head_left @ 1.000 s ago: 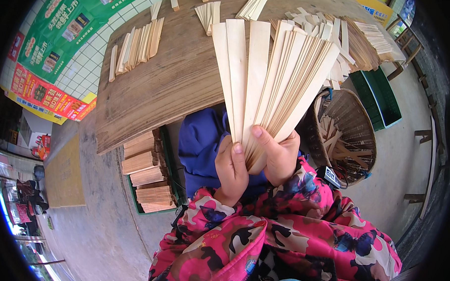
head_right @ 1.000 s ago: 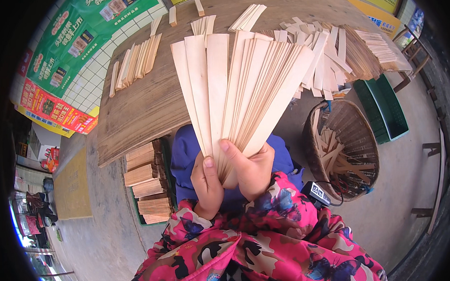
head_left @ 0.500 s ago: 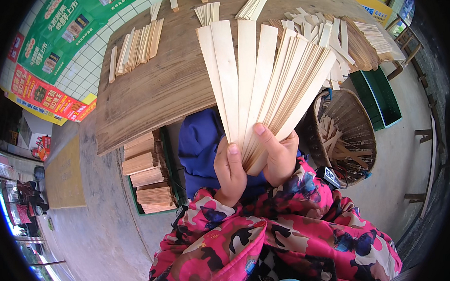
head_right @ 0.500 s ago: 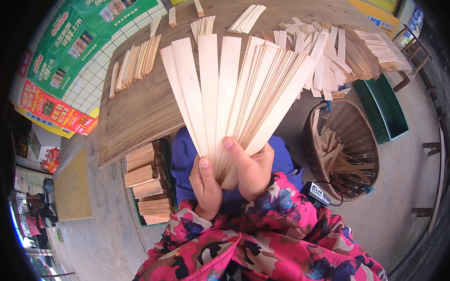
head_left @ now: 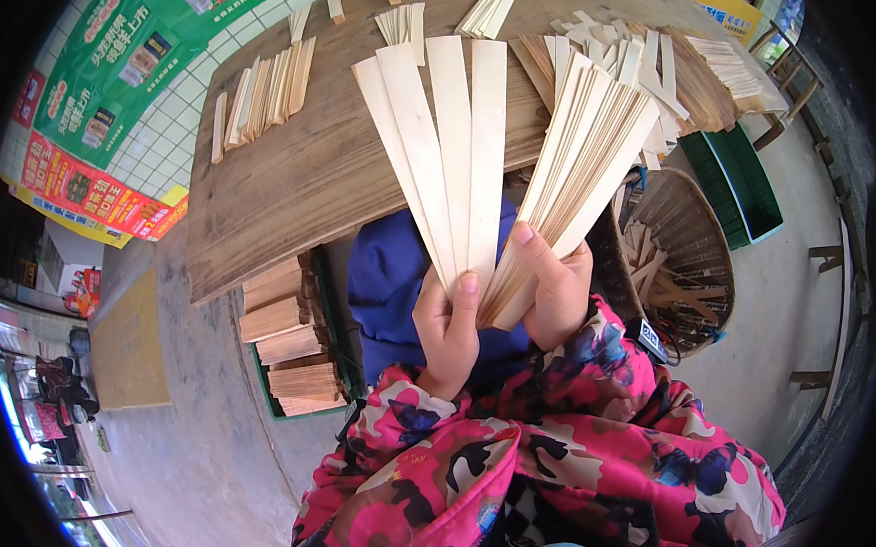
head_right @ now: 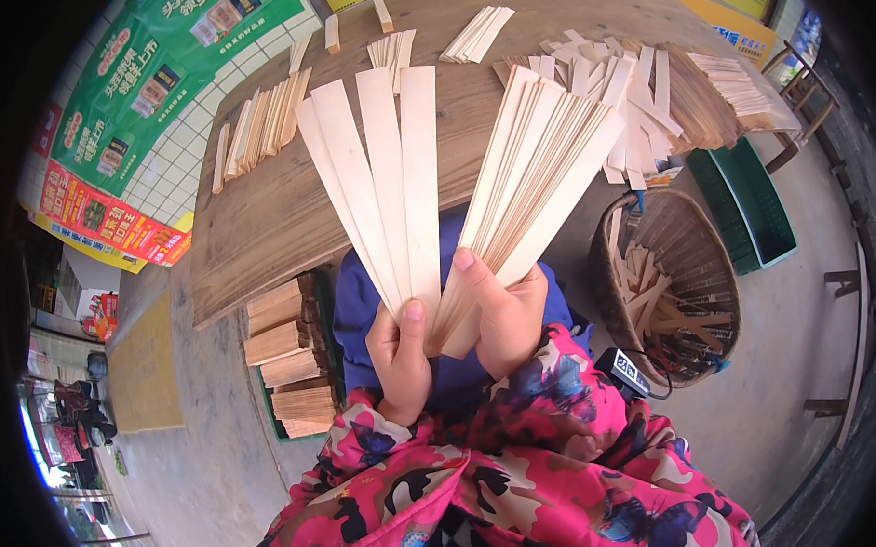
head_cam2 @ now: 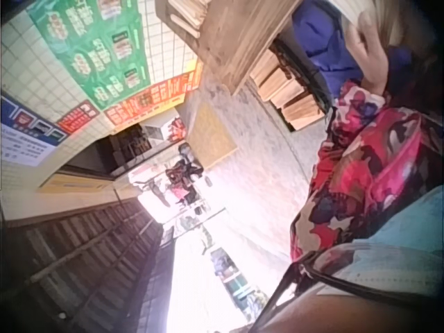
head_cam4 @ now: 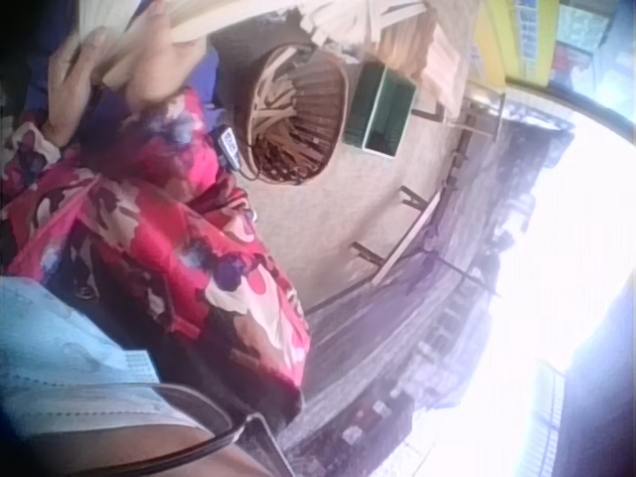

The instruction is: The person repeatedly picks up bundles of thin wooden sticks from a wooden table, fans them out, and separates them into smaller groups. The person handles the sticks by hand, moving them between piles on the table and into a nearby basket.

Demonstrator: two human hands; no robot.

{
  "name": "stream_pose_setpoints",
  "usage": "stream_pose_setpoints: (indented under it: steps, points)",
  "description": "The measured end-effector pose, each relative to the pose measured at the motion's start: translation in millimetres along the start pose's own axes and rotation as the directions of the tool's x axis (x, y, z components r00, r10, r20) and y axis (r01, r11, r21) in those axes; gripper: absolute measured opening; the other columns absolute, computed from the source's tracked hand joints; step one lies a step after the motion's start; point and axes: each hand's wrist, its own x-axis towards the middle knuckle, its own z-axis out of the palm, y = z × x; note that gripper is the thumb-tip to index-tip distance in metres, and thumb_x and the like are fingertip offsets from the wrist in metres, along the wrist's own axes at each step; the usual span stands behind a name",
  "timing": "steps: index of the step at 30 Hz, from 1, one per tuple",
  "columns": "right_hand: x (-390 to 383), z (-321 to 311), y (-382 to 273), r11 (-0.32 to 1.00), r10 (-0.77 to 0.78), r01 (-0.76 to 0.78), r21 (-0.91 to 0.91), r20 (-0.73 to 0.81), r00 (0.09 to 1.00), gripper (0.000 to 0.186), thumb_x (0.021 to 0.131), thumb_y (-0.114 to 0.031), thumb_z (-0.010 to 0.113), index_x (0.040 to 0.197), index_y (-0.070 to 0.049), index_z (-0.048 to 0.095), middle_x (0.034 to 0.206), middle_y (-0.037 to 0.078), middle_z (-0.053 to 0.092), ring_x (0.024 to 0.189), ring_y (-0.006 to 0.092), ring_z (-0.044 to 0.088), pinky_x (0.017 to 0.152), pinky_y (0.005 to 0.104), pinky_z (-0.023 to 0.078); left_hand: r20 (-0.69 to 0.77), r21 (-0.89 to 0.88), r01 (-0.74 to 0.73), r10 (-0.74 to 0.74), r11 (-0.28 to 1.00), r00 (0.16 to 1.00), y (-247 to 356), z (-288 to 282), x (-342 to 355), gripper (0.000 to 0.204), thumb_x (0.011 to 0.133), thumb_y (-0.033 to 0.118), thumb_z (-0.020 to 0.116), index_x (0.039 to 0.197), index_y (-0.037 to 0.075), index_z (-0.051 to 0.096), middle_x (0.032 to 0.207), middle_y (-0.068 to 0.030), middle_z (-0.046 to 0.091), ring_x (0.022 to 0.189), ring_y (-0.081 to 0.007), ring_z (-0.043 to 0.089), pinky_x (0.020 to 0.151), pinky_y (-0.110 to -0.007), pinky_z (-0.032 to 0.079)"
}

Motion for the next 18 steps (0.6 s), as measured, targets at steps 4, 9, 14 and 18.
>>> stream_pose_setpoints:
  steps: [4, 9, 14, 18]
  points:
    - [0, 0, -3, 1.0, 0.001, -0.002, 0.009, 0.028, 1.0, 0.015, 0.081, -0.003, 0.062, 0.096, 0.0, 0.059, 0.088, 0.004, 0.062, 0.077, 0.01, 0.058, 0.069, 0.0252, 0.046, -0.009, -0.037, 0.022, -0.022, 0.999, 1.0, -2, 1, 0, 0.026, 0.093, 0.018, 0.047, 0.105, -0.004, 0.055, 0.095, -0.0042, 0.059, 0.086, -0.0071, 0.049, 0.076, -0.022, 0.04]
    - [-2, 2, 2, 1.0, 0.023, -0.022, -0.009, 0.044, 0.999, 0.018, 0.081, -0.003, 0.061, 0.099, 0.001, 0.059, 0.092, 0.006, 0.063, 0.08, 0.0117, 0.059, 0.072, 0.0266, 0.047, -0.009, -0.045, 0.015, -0.015, 0.999, 1.0, -4, 2, 0, 0.026, 0.093, 0.017, 0.047, 0.107, -0.004, 0.055, 0.097, -0.0045, 0.059, 0.087, -0.0074, 0.049, 0.077, -0.023, 0.04]
    - [8, 2, -4, 0.997, 0.058, -0.056, -0.048, 0.039, 0.998, 0.021, 0.08, -0.002, 0.063, 0.1, 0.002, 0.059, 0.094, 0.008, 0.063, 0.081, 0.0125, 0.059, 0.073, 0.0267, 0.047, 0.002, -0.03, 0.071, -0.071, 0.997, 0.997, -3, 4, 4, 0.029, 0.093, 0.018, 0.046, 0.109, -0.005, 0.054, 0.098, -0.0072, 0.061, 0.09, -0.0086, 0.051, 0.078, -0.023, 0.04]
    - [73, -11, -53, 0.964, -0.065, 0.031, -0.263, -0.123, 0.99, 0.025, 0.078, -0.006, 0.065, 0.1, 0.004, 0.058, 0.087, 0.008, 0.063, 0.077, 0.0158, 0.06, 0.071, 0.0289, 0.048, 0.012, -0.029, 0.064, -0.064, 0.998, 0.998, -4, 8, 20, 0.033, 0.093, 0.023, 0.045, 0.107, -0.006, 0.055, 0.091, -0.0082, 0.061, 0.083, -0.0083, 0.052, 0.073, -0.021, 0.04]
